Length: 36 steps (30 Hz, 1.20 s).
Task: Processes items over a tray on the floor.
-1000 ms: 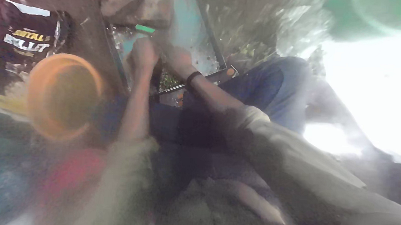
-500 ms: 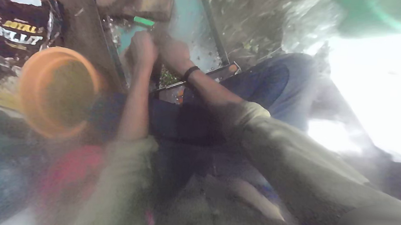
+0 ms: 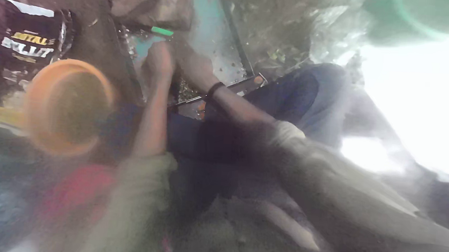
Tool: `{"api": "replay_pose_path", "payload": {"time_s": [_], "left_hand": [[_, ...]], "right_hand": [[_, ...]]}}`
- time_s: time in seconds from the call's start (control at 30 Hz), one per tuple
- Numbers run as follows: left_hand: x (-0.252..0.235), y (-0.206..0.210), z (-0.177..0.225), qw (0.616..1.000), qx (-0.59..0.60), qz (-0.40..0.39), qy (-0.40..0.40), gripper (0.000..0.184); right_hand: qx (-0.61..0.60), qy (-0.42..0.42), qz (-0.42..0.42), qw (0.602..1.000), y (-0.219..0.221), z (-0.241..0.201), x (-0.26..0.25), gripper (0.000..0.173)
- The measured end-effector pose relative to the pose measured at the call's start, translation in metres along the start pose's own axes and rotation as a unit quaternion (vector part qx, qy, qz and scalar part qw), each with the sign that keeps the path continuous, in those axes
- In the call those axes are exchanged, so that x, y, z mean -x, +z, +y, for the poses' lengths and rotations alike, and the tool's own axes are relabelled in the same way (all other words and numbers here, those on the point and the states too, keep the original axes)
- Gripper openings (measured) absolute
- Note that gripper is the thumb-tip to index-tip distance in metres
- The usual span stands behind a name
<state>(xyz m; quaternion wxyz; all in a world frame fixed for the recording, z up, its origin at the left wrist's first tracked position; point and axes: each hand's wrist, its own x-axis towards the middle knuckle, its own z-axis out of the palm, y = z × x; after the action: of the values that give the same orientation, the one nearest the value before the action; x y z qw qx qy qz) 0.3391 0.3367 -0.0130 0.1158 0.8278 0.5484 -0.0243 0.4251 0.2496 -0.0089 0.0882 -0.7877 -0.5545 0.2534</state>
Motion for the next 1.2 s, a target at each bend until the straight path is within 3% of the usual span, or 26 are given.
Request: {"api": "replay_pose_path", "payload": {"time_s": [0.23, 0.47, 0.53, 0.7, 0.9, 1.2], "left_hand": [[-0.003, 0.001, 0.001, 1.0, 0.014, -0.008, -0.025, 0.022], [-0.007, 0.001, -0.002, 1.0, 0.01, -0.002, 0.013, 0.019], [-0.007, 0.005, -0.006, 1.0, 0.014, 0.006, 0.02, 0.021], [-0.004, -0.001, -0.004, 1.0, 0.021, 0.003, 0.007, 0.019], [-0.005, 0.003, -0.005, 1.0, 0.001, 0.006, 0.017, 0.021], [-0.003, -0.002, -0.003, 0.999, 0.038, -0.001, 0.009, 0.019]], "right_hand": [[0.011, 0.022, -0.018, 1.0, 0.012, -0.01, -0.018, 0.031], [0.058, 0.081, -0.083, 0.992, 0.009, 0.005, 0.043, 0.02], [0.054, 0.07, -0.066, 0.994, 0.006, 0.008, 0.045, 0.02], [0.013, 0.001, 0.002, 1.0, 0.008, -0.002, 0.002, 0.036], [-0.002, 0.014, -0.025, 1.0, 0.009, -0.007, -0.014, 0.032], [0.038, 0.075, -0.093, 0.992, 0.009, 0.001, 0.031, 0.021]]}}
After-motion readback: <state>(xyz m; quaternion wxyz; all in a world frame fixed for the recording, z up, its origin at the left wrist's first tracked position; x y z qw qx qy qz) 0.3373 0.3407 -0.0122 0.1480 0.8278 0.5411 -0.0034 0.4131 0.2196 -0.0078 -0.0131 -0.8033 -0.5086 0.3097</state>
